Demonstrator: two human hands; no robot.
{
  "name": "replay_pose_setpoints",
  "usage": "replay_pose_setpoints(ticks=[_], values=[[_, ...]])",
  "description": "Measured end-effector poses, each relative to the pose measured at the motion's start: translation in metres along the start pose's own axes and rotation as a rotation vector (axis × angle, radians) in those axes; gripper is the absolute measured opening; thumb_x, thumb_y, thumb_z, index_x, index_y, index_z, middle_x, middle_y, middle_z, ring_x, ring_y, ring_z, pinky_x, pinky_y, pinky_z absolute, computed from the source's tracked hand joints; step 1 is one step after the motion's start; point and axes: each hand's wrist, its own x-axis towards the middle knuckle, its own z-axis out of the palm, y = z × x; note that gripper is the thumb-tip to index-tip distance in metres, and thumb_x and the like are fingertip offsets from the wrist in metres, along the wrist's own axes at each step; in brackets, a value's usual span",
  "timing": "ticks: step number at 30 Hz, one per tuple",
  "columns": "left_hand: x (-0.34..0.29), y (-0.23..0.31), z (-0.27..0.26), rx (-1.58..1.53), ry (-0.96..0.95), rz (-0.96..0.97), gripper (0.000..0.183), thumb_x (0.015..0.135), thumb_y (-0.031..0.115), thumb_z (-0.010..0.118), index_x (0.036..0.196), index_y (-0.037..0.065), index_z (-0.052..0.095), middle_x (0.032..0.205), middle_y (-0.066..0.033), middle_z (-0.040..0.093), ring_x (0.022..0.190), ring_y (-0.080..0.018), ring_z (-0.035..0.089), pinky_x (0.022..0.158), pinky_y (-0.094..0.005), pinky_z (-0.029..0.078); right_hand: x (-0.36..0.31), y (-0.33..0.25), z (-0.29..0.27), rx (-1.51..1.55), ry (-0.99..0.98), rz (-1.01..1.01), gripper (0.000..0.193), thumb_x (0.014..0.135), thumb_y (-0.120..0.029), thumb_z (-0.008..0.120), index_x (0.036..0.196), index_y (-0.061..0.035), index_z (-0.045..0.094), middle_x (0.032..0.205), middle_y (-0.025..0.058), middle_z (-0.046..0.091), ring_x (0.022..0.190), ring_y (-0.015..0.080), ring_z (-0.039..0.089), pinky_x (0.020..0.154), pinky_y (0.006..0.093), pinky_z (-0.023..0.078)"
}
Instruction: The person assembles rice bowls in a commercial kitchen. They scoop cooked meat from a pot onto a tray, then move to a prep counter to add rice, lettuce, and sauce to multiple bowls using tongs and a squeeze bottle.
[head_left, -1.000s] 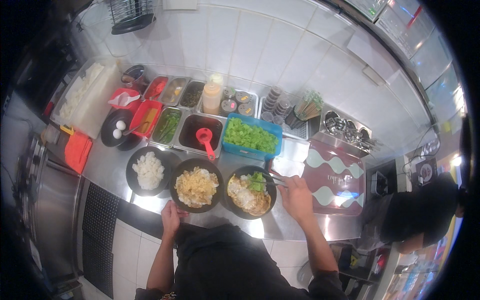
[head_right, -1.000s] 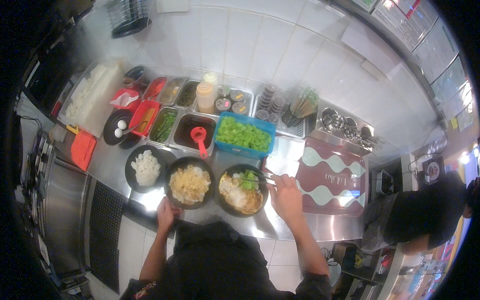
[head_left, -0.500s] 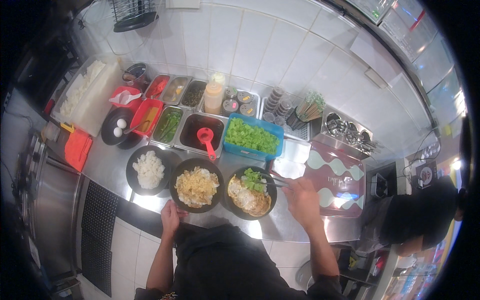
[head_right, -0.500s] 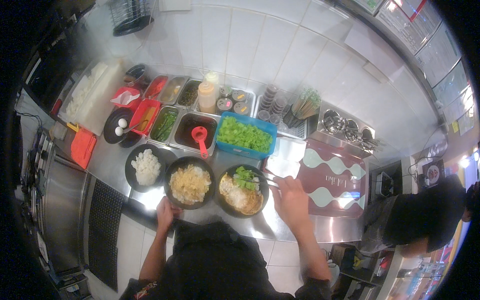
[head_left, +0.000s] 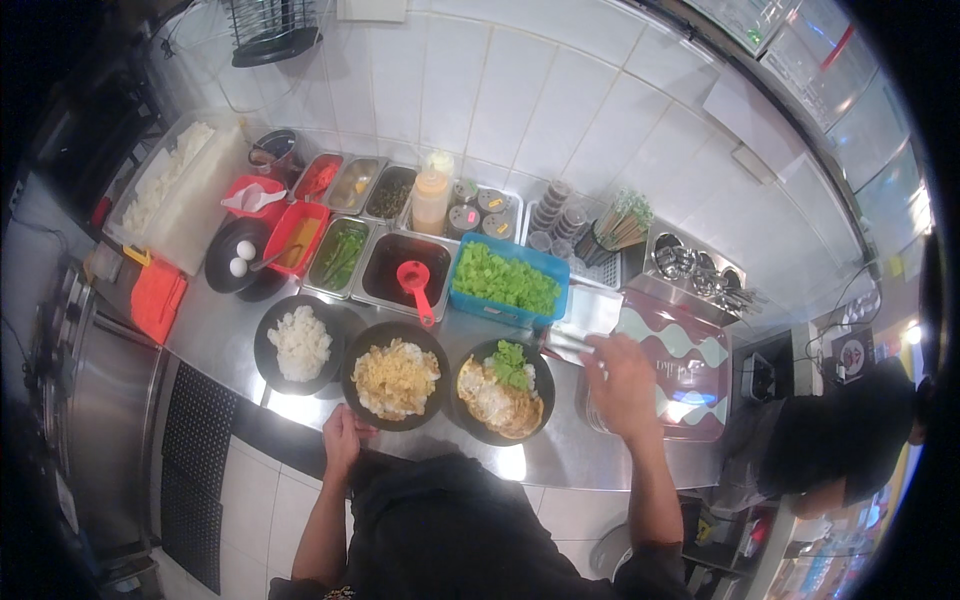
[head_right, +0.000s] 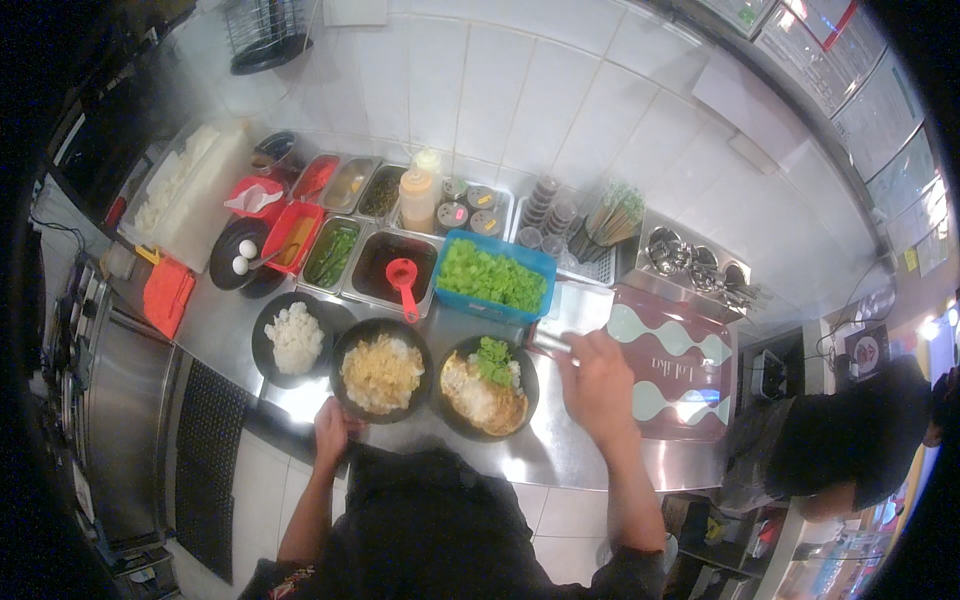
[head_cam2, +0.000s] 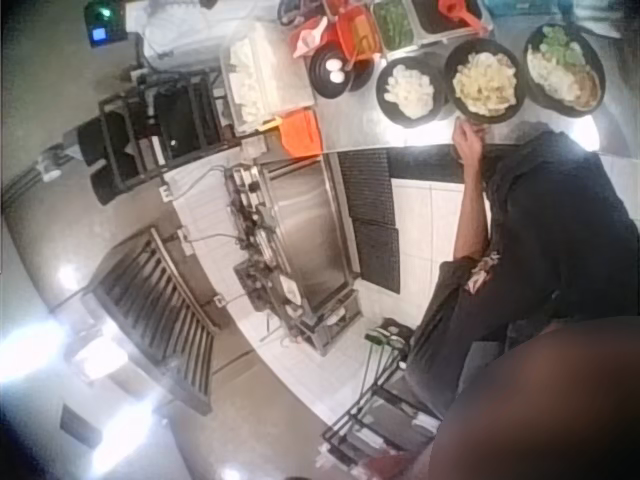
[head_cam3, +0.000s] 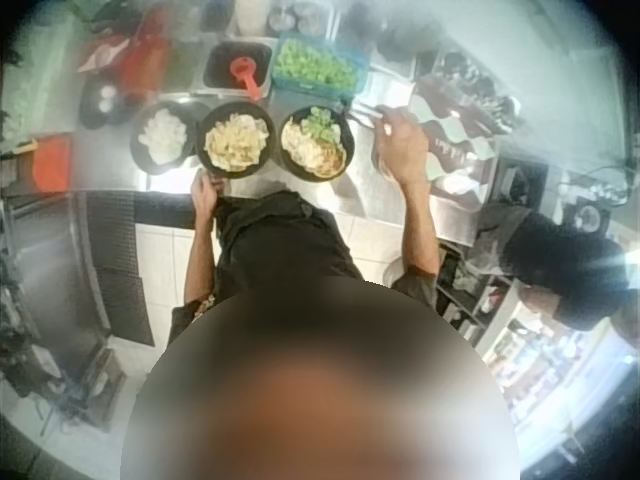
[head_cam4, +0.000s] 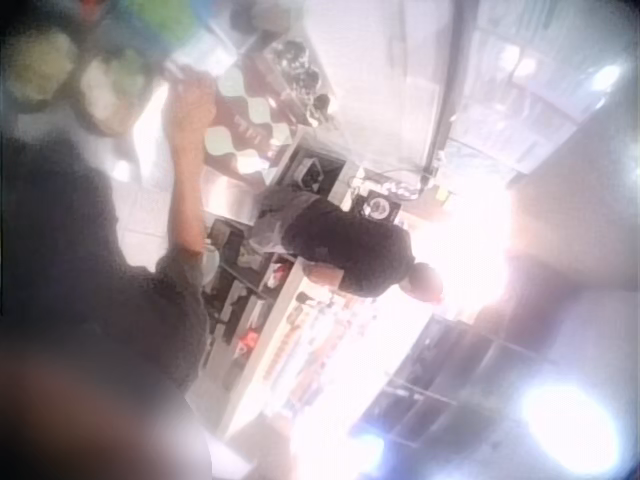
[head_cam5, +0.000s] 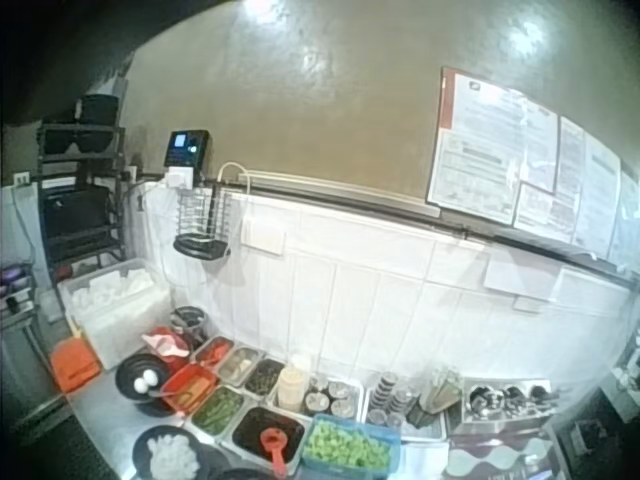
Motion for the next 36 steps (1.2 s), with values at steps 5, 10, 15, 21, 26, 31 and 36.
replay_pose_setpoints(ticks=[5, 10, 15, 21, 26, 31, 36], values=[[0.0, 0.001, 0.0, -0.007, 0.009, -0.029, 0.04, 0.11, 0.029, 0.036, 0.098, -0.003, 0.056, 0.074, -0.012, 0.064, 0.065, -0.0227, 0.07, 0.062, -0.0333, 0.06, 0.049, 0.031, 0.026, -0.107, 0.09, 0.1, 0.021, 0.091, -0.019, 0.067, 0.107, -0.006, 0.07, 0.097, 0.0148, 0.064, 0.096, 0.0359, 0.062, 0.082, 0.0459, 0.051], [0.001, 0.0, 0.0, 0.014, 0.026, -0.015, 0.037, 0.11, 0.027, 0.037, 0.093, -0.002, 0.053, 0.073, -0.011, 0.063, 0.064, -0.0219, 0.069, 0.061, -0.0334, 0.06, 0.071, 0.049, 0.076, -0.132, -0.021, 0.017, 0.019, 0.09, -0.02, 0.067, 0.102, -0.0058, 0.069, 0.094, 0.0131, 0.065, 0.096, 0.0342, 0.063, 0.077, 0.046, 0.053], [0.001, -0.002, 0.003, -0.074, 0.032, 0.006, 0.037, 0.11, 0.027, 0.037, 0.091, -0.001, 0.053, 0.072, -0.011, 0.062, 0.063, -0.0215, 0.069, 0.059, -0.0335, 0.061, 0.069, 0.05, 0.054, -0.053, 0.119, 0.036, 0.015, 0.092, -0.019, 0.065, 0.097, -0.0068, 0.072, 0.091, 0.0131, 0.066, 0.092, 0.0344, 0.063, 0.077, 0.0454, 0.052], [0.0, -0.001, 0.004, -0.057, 0.014, 0.01, 0.037, 0.11, 0.028, 0.038, 0.093, -0.001, 0.054, 0.073, -0.0106, 0.062, 0.064, -0.0215, 0.069, 0.059, -0.0333, 0.061, 0.059, 0.032, 0.005, 0.033, 0.194, 0.107, 0.017, 0.093, -0.019, 0.065, 0.099, -0.0057, 0.073, 0.092, 0.013, 0.067, 0.092, 0.0344, 0.063, 0.079, 0.0454, 0.05], [-0.003, 0.005, 0.002, -0.004, 0.024, -0.026, 0.038, 0.11, 0.03, 0.039, 0.096, -0.001, 0.055, 0.076, -0.0107, 0.062, 0.064, -0.0212, 0.068, 0.061, -0.0334, 0.061, 0.052, 0.017, -0.026, 0.059, 0.261, 0.081, 0.016, 0.092, -0.016, 0.067, 0.101, -0.0045, 0.073, 0.094, 0.0143, 0.069, 0.091, 0.0336, 0.065, 0.08, 0.0422, 0.051], [-0.004, 0.008, 0.003, -0.001, 0.004, 0.012, 0.038, 0.11, 0.03, 0.038, 0.096, -0.001, 0.056, 0.077, -0.0111, 0.063, 0.064, -0.0208, 0.068, 0.061, -0.0332, 0.06, 0.042, 0.001, -0.061, 0.129, 0.307, 0.06, 0.012, 0.09, -0.009, 0.07, 0.1, -0.0017, 0.071, 0.096, 0.0153, 0.071, 0.086, 0.0321, 0.067, 0.078, 0.039, 0.052], [-0.002, 0.006, 0.004, -0.018, 0.001, 0.01, 0.038, 0.11, 0.029, 0.037, 0.096, -0.001, 0.055, 0.076, -0.0122, 0.065, 0.064, -0.0207, 0.068, 0.061, -0.0318, 0.059, 0.03, -0.016, -0.091, 0.22, 0.338, 0.026, 0.013, 0.091, -0.005, 0.07, 0.102, 0.0015, 0.07, 0.093, 0.0145, 0.07, 0.082, 0.0248, 0.066, 0.077, 0.0327, 0.051]])
